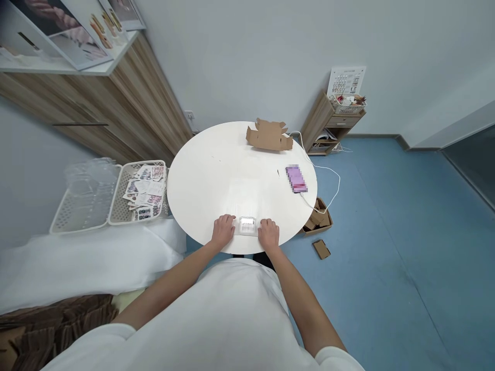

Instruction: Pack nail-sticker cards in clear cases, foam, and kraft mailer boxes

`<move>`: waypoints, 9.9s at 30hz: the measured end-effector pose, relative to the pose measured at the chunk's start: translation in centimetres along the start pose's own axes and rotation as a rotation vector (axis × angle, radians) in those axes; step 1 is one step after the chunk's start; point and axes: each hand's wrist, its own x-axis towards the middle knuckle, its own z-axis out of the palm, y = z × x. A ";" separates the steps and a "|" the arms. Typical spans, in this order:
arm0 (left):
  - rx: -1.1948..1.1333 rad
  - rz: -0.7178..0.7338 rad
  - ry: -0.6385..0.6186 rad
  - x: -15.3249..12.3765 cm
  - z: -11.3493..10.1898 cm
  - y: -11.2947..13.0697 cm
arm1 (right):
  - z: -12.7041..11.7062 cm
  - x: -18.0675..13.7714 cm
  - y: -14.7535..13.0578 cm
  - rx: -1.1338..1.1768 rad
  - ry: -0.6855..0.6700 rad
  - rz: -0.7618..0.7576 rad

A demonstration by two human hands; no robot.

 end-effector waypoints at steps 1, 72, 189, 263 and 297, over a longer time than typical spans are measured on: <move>0.016 0.055 0.002 0.0 0.0 0.1 | 0.0 0.0 0.0 -0.012 0.031 -0.046; -0.006 0.166 -0.223 1.3 -2.0 -0.3 | -1.4 3.5 -1.7 0.147 -0.284 -0.529; -0.608 -0.280 -0.156 1.4 -2.2 -0.4 | -2.6 4.9 -4.1 0.426 -0.460 -0.099; -0.523 -0.635 0.353 3.9 -7.6 -17.3 | 5.2 17.2 -27.1 0.878 -0.344 0.094; -0.516 -0.750 0.363 -11.8 -8.3 -5.2 | 0.3 3.5 -14.1 0.975 -0.612 -0.180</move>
